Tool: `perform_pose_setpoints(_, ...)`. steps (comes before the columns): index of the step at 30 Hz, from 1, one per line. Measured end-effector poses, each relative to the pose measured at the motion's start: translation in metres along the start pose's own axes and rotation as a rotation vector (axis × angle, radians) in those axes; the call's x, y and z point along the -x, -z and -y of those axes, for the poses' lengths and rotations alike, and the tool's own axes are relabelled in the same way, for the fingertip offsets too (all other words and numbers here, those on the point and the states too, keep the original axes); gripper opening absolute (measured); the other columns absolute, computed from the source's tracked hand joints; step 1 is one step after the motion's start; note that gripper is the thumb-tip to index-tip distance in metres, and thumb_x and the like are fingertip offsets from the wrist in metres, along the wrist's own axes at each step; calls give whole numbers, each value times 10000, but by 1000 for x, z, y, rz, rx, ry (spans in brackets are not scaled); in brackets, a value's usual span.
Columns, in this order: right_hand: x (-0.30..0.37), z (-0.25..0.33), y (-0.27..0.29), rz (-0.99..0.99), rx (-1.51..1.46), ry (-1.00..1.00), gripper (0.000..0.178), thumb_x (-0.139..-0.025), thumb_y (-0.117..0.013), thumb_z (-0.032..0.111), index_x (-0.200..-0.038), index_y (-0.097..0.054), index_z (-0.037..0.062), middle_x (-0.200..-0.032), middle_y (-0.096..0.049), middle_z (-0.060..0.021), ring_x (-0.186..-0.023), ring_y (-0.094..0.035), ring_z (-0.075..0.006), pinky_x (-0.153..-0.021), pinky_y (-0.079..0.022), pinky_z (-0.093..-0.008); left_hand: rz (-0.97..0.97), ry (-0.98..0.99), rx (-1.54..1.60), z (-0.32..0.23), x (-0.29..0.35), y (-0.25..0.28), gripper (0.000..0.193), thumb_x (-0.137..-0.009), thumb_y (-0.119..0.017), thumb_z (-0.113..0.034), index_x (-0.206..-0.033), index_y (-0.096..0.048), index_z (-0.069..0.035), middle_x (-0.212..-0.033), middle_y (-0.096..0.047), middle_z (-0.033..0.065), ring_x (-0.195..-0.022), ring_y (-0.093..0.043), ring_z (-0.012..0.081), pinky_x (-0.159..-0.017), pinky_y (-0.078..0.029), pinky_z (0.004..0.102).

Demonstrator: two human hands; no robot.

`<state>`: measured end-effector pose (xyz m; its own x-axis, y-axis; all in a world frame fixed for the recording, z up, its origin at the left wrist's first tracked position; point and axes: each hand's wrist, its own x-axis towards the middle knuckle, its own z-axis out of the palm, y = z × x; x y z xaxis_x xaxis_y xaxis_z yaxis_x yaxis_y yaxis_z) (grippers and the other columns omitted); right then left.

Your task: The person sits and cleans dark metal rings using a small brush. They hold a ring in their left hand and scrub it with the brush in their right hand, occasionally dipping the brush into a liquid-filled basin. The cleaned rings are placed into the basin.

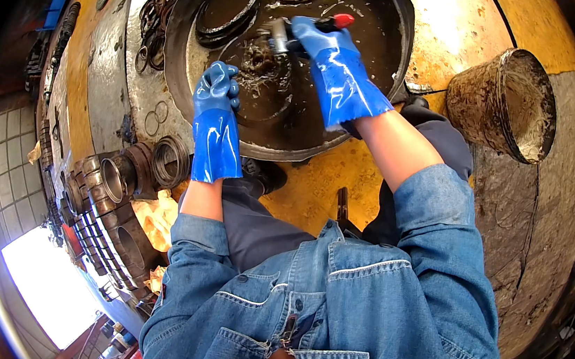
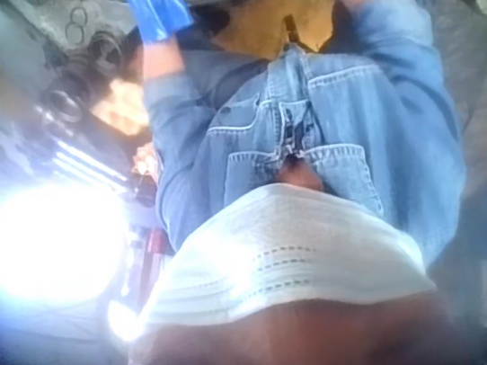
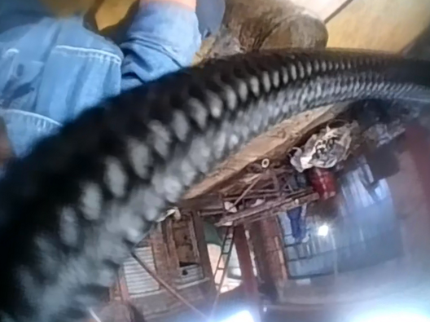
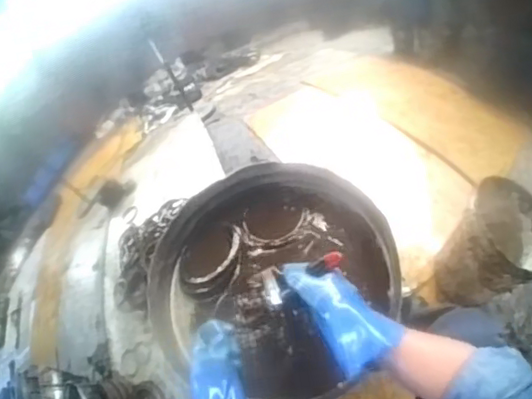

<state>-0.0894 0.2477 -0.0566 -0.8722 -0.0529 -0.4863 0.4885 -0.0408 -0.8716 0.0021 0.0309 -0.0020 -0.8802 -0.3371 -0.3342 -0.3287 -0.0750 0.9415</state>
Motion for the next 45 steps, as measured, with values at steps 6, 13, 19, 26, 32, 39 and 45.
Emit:
perform_pose_setpoints(6,36,-51,15,80,-29,90,467,-914,-719,504,-1024,-803,58,-872,-739,-104,-798,-678,-177,-741,-525,-357,-60,-42,-67,-11,-3,4,386,-1071,-669,-452,-1100,-667,-67,-756,-573,-20,-600,-484,69,-521,-412,237)
perform_pose_setpoints(13,83,20,-13,398,68,-81,442,-934,-807,410,-1109,-798,5,-973,-774,-64,-905,-703,-132,-847,-546,-280,-68,-103,-103,-6,-2,-4,384,-1098,-622,-418,-1105,-644,-35,-744,-577,-12,-607,-501,72,-540,-418,233)
perform_pose_setpoints(19,62,8,-26,410,804,-30,344,-925,-713,459,-1027,-811,146,-887,-772,-79,-857,-731,-205,-851,-568,-346,32,-133,-202,-7,4,-8,381,-1108,-604,-411,-1099,-649,-34,-744,-592,-3,-623,-511,65,-554,-421,223)
perform_pose_setpoints(26,47,-6,-21,150,1285,606,355,-928,-703,256,-1280,-710,205,-1285,-747,-117,-1067,-751,-364,-900,-598,-495,130,49,-288,-11,-3,-2,390,-1096,-617,-426,-1086,-669,-40,-757,-610,1,-608,-523,66,-530,-428,226)
perform_pose_setpoints(32,73,9,-26,217,1386,1344,587,-963,-647,202,-1538,-538,158,-1484,-644,-141,-985,-777,-276,-784,-619,-469,96,-5,-288,1,-5,9,434,-1089,-629,-412,-1203,-679,4,-791,-650,13,-664,-578,80,-574,-467,233)
perform_pose_setpoints(39,42,13,-31,158,1420,716,391,-907,-678,158,-1296,-685,192,-1117,-757,-108,-896,-773,-358,-752,-614,-492,157,66,-317,-11,-9,8,341,-1095,-624,-390,-1072,-671,-53,-756,-627,5,-611,-537,67,-535,-438,232)
perform_pose_setpoints(45,31,-6,-26,168,1012,192,280,-932,-661,417,-1028,-786,186,-992,-783,-88,-907,-736,-357,-852,-584,-454,103,-95,-217,-9,-8,3,339,-1089,-644,-383,-1080,-654,-45,-739,-609,10,-575,-524,76,-510,-424,240)
